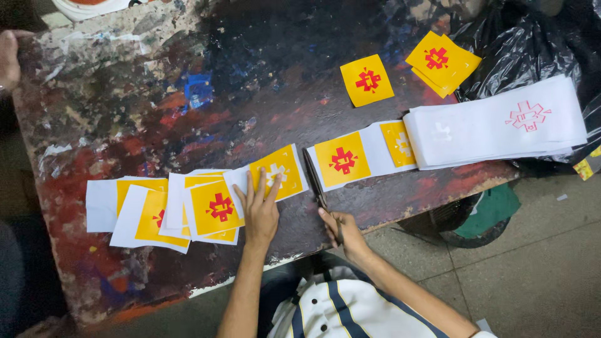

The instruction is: The person uses scissors to cut individual yellow paper squares with red symbols from a long white sheet. The cut pieces are placed into a growing stack on the left side of the table while the remaining sheet is repositioned for the next cut.

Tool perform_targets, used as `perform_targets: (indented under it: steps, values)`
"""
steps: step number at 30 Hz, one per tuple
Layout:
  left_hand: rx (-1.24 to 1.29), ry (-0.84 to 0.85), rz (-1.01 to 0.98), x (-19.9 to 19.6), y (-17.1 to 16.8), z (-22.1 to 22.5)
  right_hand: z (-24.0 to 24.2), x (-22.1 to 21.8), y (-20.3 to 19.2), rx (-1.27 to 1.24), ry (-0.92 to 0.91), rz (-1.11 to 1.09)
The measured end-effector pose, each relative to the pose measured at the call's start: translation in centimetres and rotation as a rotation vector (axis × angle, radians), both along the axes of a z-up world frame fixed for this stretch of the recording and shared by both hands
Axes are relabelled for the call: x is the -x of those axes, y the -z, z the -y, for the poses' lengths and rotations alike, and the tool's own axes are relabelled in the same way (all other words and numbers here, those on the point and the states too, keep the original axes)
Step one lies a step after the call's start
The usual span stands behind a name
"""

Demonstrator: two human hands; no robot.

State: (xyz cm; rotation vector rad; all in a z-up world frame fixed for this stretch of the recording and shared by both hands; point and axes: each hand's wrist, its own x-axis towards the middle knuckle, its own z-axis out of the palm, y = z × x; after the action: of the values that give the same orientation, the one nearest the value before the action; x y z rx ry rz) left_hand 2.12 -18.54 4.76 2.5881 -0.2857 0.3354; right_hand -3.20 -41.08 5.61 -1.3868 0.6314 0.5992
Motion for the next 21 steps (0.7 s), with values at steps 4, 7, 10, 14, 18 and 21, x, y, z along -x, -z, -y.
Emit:
perform_targets:
  steps: [4,7,10,14,18,21]
  values:
    - [0.03,-0.115,0.158,1.1,-2.5,-3.4,2.6,1.9,-1.5,-0.054,-0.092,0.051]
    - [-0.102,-0.14,0.06,1.4,-3.2,-6.0,4.5,3.6,-2.3,0.008,-0.108,0.032]
    - [-0.326,-0.139,-0.127,1.6,-3.3,-7.3,6.0,4.7,-2.4,-0.013,-0.071,0.03]
    - [-0.295,-0.222,-0.272,1.7,-3.6,-5.9,8.2,6.2,-1.6,0.017,-0.033,0.019]
    - [-0.144,-0.246,-0.185,1.1,-3.7,1.3,10.8,7.6,-0.8,0.067,-0.015,0.01]
    - [0.227,-0.17,-0.181,-0.8,-2.9,9.8,12.8,9.0,-0.4,0.072,0.009,-0.018]
